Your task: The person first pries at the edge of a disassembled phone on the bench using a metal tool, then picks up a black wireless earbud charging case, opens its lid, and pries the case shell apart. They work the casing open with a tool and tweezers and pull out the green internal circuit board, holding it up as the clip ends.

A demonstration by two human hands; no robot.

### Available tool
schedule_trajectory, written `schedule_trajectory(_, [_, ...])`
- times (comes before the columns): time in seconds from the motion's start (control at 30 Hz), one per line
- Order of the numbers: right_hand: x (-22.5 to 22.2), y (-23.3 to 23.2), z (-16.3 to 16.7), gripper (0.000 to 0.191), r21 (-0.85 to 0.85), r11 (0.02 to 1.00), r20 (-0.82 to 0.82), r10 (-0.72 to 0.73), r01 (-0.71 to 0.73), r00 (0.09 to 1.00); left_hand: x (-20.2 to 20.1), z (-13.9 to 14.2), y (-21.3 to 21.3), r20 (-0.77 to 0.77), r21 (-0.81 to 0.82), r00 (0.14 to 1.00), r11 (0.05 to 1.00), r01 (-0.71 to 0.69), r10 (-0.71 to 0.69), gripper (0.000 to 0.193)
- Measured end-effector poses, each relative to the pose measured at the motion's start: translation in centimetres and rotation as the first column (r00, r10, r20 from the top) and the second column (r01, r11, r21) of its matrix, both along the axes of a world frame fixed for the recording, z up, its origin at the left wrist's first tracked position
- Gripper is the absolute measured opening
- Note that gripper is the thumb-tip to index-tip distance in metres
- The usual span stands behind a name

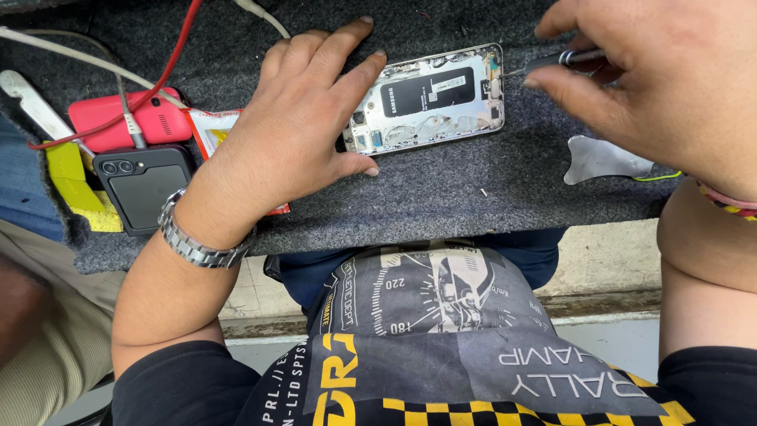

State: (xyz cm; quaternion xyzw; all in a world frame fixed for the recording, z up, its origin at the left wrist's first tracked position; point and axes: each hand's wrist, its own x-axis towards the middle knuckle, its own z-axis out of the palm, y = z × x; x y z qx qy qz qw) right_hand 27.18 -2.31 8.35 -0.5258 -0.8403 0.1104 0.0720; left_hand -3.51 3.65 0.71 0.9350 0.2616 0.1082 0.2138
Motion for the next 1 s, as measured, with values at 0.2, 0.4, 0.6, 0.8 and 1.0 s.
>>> schedule_trajectory(0.2, [0.23, -0.12, 0.04, 0.037, 0.035, 0.999, 0.070, 0.037, -0.039, 0.997, 0.02, 0.09, -0.02, 0.003, -0.010, 1.000, 1.000, -0.003, 0.003, 0.104])
schedule_trajectory(0.4, [0.36, 0.26, 0.08, 0.023, 0.022, 0.997, 0.088, 0.066, -0.068, 0.994, 0.07, 0.19, 0.01, 0.010, -0.016, 1.000, 1.000, 0.003, -0.002, 0.104])
schedule_trajectory(0.6, [0.37, 0.10, 0.35, 0.019, 0.016, 0.996, -0.007, 0.089, -0.089, 0.996, -0.02, 0.26, -0.07, 0.011, -0.029, 1.000, 1.000, -0.004, 0.004, 0.104])
schedule_trajectory(0.8, [0.16, 0.10, 0.47, 0.019, -0.009, 0.995, 0.049, 0.095, -0.095, 0.994, 0.02, 0.26, 0.01, 0.002, -0.017, 1.000, 1.000, 0.001, -0.001, 0.104])
schedule_trajectory(1.0, [-0.06, -0.10, 0.57, 0.020, -0.019, 0.998, 0.056, 0.063, -0.062, 0.996, 0.05, 0.21, -0.03, -0.005, -0.008, 1.000, 1.000, -0.004, 0.004, 0.104])
